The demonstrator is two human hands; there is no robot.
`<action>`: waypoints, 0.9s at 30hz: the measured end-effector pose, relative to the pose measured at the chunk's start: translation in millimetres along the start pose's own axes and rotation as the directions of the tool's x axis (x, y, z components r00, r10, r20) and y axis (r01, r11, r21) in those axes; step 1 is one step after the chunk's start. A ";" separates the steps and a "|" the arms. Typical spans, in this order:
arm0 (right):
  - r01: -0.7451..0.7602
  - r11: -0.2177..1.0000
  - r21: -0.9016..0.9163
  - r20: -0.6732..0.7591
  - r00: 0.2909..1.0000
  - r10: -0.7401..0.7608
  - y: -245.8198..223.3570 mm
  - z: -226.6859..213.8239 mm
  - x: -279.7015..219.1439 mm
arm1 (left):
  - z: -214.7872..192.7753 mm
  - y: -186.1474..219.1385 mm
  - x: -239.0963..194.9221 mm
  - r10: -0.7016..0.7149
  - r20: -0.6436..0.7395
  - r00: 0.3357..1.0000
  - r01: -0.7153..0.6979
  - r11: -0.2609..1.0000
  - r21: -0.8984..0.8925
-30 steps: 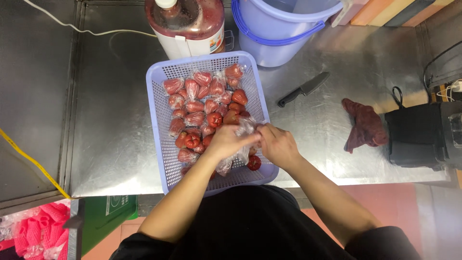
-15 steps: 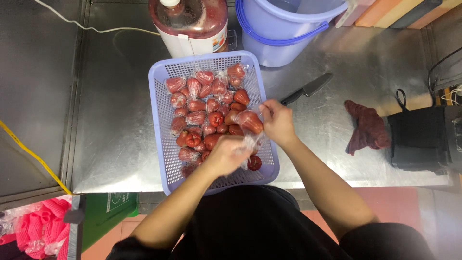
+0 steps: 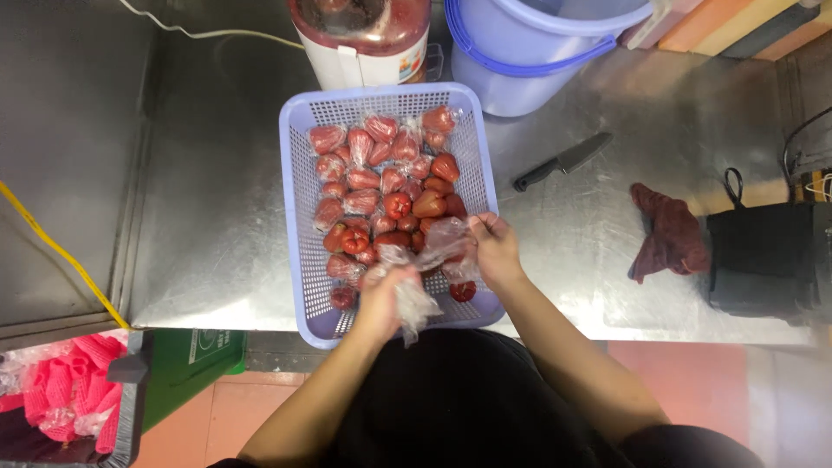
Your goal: The person wraps individual red fruits in clear plastic film, one at a time, and places them into a blue basket. The person handles the fruits by hand, twisting the film to seal each piece.
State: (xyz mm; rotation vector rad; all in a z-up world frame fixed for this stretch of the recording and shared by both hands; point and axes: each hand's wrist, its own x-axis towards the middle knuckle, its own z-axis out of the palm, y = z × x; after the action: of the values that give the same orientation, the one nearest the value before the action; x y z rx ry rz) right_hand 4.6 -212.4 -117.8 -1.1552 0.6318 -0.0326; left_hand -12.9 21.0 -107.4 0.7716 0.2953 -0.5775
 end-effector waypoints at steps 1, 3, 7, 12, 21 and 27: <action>-0.006 1.000 -0.006 -0.004 1.000 0.006 -10.2 1.2 -11.5 | 8.8 10.5 -1.2 -0.006 -0.003 1.000 0.006 1.000 -0.006; 0.075 0.968 -0.240 -0.006 0.997 -0.078 -30.1 8.6 -34.7 | 24.3 35.5 -6.0 0.035 -0.121 0.992 -0.036 0.999 0.000; 0.323 0.788 -0.524 0.142 0.945 -0.293 -20.2 21.9 -54.0 | 19.3 47.9 -6.3 0.179 -0.042 0.983 -0.167 0.965 0.201; 0.498 0.672 -0.548 0.209 0.860 -0.466 -10.4 86.0 -72.3 | -20.8 -24.3 23.6 0.074 -0.139 0.988 -0.086 0.993 -0.081; 0.921 0.356 -0.160 0.826 0.323 -0.463 -48.9 142.3 -107.2 | -37.2 3.0 12.2 -0.048 -0.001 0.999 0.042 0.876 -0.481; 0.917 -0.068 -0.394 0.732 0.268 -0.626 -18.1 149.7 -78.6 | 0.7 75.5 -29.9 -0.277 0.009 0.961 0.255 0.872 -0.417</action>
State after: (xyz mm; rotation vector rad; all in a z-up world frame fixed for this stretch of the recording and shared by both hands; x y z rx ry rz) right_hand 16.8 -67.6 -29.5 -2.3012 -0.6324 -0.6618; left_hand 7.5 75.2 -50.5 0.3318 0.5593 -0.7256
